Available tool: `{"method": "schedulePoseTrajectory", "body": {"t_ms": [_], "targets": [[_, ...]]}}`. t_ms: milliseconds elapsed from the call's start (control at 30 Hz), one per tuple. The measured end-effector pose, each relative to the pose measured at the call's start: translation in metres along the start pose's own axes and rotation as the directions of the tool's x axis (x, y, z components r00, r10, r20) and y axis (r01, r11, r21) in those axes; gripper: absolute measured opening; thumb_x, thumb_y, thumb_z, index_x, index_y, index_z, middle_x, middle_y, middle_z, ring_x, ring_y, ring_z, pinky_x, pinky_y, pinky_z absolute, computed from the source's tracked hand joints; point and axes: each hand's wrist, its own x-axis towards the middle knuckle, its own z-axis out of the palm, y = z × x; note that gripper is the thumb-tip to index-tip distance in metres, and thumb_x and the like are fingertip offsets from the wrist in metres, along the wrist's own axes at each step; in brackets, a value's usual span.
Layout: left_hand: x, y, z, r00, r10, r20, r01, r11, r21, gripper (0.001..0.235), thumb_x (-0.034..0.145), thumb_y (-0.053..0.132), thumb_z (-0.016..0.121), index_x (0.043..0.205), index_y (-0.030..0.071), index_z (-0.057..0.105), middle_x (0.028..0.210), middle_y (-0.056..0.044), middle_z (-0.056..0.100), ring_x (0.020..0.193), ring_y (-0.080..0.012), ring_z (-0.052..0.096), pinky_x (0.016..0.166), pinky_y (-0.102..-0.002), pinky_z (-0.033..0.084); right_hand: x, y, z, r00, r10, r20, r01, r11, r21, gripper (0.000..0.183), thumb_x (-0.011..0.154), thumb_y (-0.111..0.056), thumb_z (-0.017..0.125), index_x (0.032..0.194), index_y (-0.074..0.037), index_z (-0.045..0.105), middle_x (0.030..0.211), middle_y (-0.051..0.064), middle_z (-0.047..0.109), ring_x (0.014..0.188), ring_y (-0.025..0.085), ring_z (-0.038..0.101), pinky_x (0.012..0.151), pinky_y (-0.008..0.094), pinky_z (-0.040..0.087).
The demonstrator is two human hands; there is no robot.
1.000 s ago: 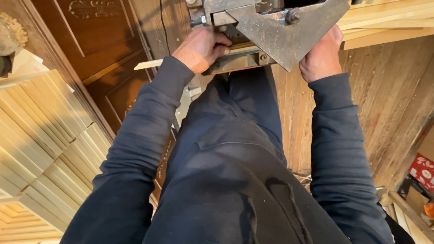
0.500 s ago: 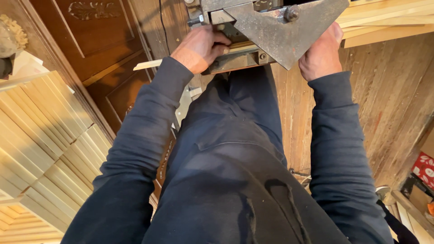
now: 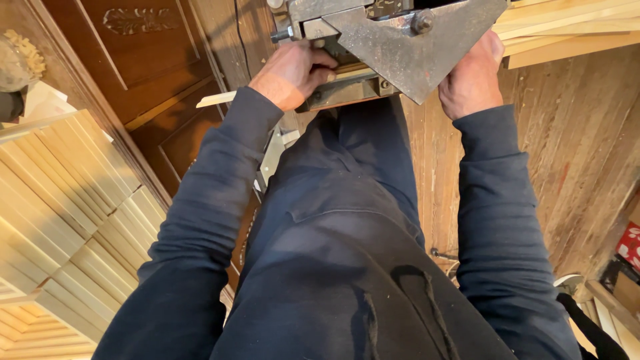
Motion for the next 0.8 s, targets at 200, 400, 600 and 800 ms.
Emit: {"method": "schedulePoseTrajectory", "body": {"t_ms": [200,400,600,800], "targets": [[0.000,0.004,0.000,0.999,-0.049,0.004,0.049,0.999,-0.001,0.021,0.095,0.018,0.073,0.106,0.001,0.078,0.095,-0.024,0.069,0.092,-0.0440,0.066,0.085,-0.051,0.051,-0.002,0.002,0.000,1.000,-0.014,0.006,0.014,1.000,-0.009,0.031,0.100,-0.001,0.063,0.130,-0.008,0.066,0.138,0.016,0.059,0.143,0.041,0.048,0.119,0.053,0.030],[-0.001,-0.001,0.003,0.999,-0.044,0.005,0.044,0.999,0.009,0.021,0.096,0.018,0.073,0.107,0.002,0.078,0.096,-0.023,0.069,0.095,-0.0437,0.066,0.086,-0.051,0.051,0.000,-0.003,-0.003,1.000,0.003,0.017,-0.003,1.000,0.011,0.031,0.101,-0.003,0.063,0.132,-0.008,0.066,0.139,0.018,0.058,0.143,0.042,0.047,0.119,0.053,0.030],[0.000,-0.002,0.005,0.999,-0.035,0.005,0.035,0.999,0.035,0.022,0.096,0.019,0.073,0.108,0.002,0.078,0.099,-0.024,0.067,0.096,-0.0436,0.065,0.087,-0.051,0.050,-0.001,-0.003,-0.003,1.000,-0.008,0.006,0.008,1.000,0.013,0.031,0.101,-0.004,0.065,0.131,-0.007,0.065,0.140,0.019,0.056,0.142,0.043,0.046,0.118,0.053,0.030],[0.001,-0.005,0.006,1.000,0.007,-0.008,-0.007,0.999,0.036,0.022,0.094,0.019,0.074,0.108,0.001,0.078,0.098,-0.023,0.069,0.095,-0.0437,0.066,0.087,-0.050,0.051,-0.003,0.000,-0.002,1.000,-0.011,-0.007,0.011,1.000,0.011,0.028,0.103,-0.004,0.064,0.131,-0.007,0.065,0.140,0.018,0.056,0.141,0.041,0.046,0.121,0.051,0.030]]}}
